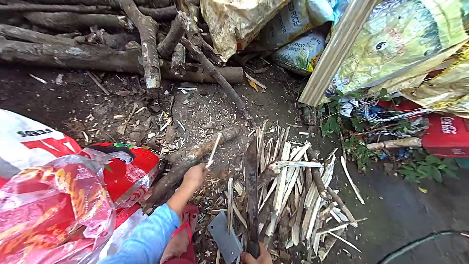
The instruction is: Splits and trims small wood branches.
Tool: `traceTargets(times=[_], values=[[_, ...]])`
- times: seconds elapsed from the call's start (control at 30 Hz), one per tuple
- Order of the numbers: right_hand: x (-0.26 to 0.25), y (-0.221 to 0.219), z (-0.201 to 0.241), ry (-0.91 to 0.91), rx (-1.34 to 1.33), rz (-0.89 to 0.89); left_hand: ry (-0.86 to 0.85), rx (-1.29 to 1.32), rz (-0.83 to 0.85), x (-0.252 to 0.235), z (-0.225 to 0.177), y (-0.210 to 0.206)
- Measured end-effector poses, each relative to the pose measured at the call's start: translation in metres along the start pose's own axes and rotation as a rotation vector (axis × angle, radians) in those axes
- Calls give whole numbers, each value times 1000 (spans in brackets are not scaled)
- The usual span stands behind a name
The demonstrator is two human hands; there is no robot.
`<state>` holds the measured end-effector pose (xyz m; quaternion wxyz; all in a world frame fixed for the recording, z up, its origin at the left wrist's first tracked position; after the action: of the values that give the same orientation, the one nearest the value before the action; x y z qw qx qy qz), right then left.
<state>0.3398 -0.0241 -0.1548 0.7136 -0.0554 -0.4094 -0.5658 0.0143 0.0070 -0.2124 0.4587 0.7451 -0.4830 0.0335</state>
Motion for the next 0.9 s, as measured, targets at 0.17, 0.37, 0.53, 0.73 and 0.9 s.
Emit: traceTargets(times=[0.17,0.37,0.53,0.73,0.9], values=[[-4,-50,3,8,93,116,112,-18,-114,10,52,39],[-18,-97,17,62,285,197,121,78,-163,11,60,57],[-9,-102,89,414,205,94,157,97,-158,9,67,58],[2,-119,130,717,19,-112,134,105,-162,9,66,51],[-50,-163,33,124,756,182,134,84,-198,13,70,51]])
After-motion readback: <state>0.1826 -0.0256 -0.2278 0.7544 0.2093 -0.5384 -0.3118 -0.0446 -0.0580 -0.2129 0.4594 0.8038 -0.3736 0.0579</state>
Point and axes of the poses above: each hand's wrist, its own x-axis away from the middle knuckle, its own y-axis out of the back of the hand, z = x × y, the point moved 7 cm from there along -x, towards the middle knuckle, and after that the axes turned 9 degrees about -z, right-handed, at the moved point
